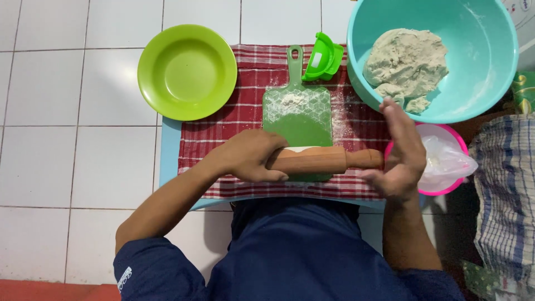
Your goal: Rolling out small portions of dough into thin circles using a rolling pin on a cutting board.
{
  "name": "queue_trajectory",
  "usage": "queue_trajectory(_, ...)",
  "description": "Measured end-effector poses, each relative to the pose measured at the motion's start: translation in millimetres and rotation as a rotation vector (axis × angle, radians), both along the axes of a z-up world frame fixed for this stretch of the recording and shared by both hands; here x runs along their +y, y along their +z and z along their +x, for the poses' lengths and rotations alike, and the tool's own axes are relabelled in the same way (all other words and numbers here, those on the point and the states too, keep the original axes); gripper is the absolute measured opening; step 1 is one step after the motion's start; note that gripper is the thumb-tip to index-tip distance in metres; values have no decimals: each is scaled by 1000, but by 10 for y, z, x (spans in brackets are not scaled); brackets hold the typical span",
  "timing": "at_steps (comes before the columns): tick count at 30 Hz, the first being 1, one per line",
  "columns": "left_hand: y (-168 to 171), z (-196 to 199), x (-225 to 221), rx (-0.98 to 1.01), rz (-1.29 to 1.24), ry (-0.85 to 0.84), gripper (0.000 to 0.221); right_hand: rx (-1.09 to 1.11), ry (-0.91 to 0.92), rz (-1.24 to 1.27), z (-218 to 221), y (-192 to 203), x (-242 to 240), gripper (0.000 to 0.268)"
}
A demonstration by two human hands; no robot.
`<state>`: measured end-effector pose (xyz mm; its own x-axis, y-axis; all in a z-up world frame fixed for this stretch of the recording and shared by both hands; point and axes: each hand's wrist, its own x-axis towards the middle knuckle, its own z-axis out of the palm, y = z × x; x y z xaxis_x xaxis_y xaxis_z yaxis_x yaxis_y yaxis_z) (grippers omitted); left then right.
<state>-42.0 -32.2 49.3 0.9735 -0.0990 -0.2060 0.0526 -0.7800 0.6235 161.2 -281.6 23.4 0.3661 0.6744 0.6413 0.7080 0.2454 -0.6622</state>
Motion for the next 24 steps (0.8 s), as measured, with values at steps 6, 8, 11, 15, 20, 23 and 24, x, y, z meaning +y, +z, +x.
queue_trajectory(6,129,-39,95,21,-250,25,47,903,-14,283,-182,-384,19,84)
queue_trajectory(8,163,-59,142,10,-339,22,47,1025,65,330,-189,-530,72,84)
queue_trajectory(11,189,-72,201,-23,-505,19,44,1209,235,357,-328,-640,260,96)
queue_trajectory(15,68,-58,240,-82,-738,5,38,1394,632,292,-586,-609,534,95)
queue_trajectory(20,-107,37,283,-149,-979,74,36,1609,719,120,-705,-689,756,80)
queue_trajectory(23,-120,130,335,-218,-1037,76,39,1706,730,-26,-672,-669,840,56)
queue_trajectory(24,-113,156,349,-256,-1037,66,45,1762,767,-94,-651,-723,854,46)
